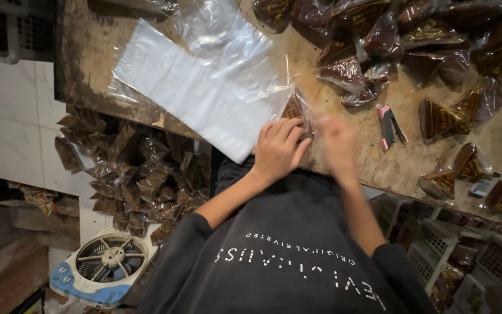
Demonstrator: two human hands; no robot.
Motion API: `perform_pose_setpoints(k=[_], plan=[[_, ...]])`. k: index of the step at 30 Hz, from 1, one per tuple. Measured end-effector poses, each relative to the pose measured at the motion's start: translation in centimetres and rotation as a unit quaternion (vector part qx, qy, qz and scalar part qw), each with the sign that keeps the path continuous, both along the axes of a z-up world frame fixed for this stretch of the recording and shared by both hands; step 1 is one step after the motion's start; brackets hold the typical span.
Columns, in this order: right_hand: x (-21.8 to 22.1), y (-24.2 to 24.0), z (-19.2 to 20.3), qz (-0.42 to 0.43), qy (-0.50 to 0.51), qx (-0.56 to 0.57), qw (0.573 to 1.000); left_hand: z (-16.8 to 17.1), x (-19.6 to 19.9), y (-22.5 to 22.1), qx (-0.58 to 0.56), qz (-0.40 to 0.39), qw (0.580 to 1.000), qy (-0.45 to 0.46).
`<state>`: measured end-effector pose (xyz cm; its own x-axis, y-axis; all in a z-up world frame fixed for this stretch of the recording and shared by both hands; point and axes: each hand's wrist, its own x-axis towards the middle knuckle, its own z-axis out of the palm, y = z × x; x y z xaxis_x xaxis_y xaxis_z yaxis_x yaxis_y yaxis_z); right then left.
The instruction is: Packing small triangular snacks into plastic bags and sealing them with a stapler
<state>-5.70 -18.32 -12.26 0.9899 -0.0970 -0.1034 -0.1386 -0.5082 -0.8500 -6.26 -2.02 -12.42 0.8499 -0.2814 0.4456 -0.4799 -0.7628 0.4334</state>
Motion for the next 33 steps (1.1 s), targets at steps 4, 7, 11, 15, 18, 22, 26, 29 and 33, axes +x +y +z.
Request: perform_pose_setpoints(k=[4,7,11,15,18,22,26,29,33], plan=[[2.5,-6.3,-4.7,-0.14,-0.079,-0.299,0.941,-1.4,5.0,-3.9,0.03,-0.026,0.999,-0.026],[3.7,-6.6,-5.1,-0.151,-0.08,-0.372,0.912,-2.7,10.1,-7.6,0.089,-0.045,0.993,-0.062],[2.5,-7.5,-2.7,-0.084,-0.146,-0.35,0.922,-9.2,14.0,-9.4,0.115,-0.059,0.989,-0.074],[1.9,-9.7,-4.9,-0.076,-0.197,-0.328,0.921,0.4,10.5,-6.0,-0.159,-0.033,0.935,0.317],[2.3,-9.0,-3.4,0.027,-0.24,-0.35,0.905,2.2,9.4,-4.5,-0.322,-0.043,0.861,0.391],[2.8,-4.1,3.8,-0.031,-0.144,0.059,0.987,4.3,6.1,-5.2,-0.209,-0.012,0.951,0.226],[1.6,-2.9,3.0,-0.039,-0.17,-0.036,0.984,4.4,4.9,-3.7,-0.005,0.062,0.995,0.081],[1.5,-5.9,-3.7,0.054,-0.228,-0.315,0.92,-1.3,3.3,-2.5,0.006,0.068,0.989,0.13],[-1.4,-5.4,-3.6,0.018,-0.181,-0.431,0.884,-3.5,4.1,-2.3,0.062,0.057,0.987,0.14]])
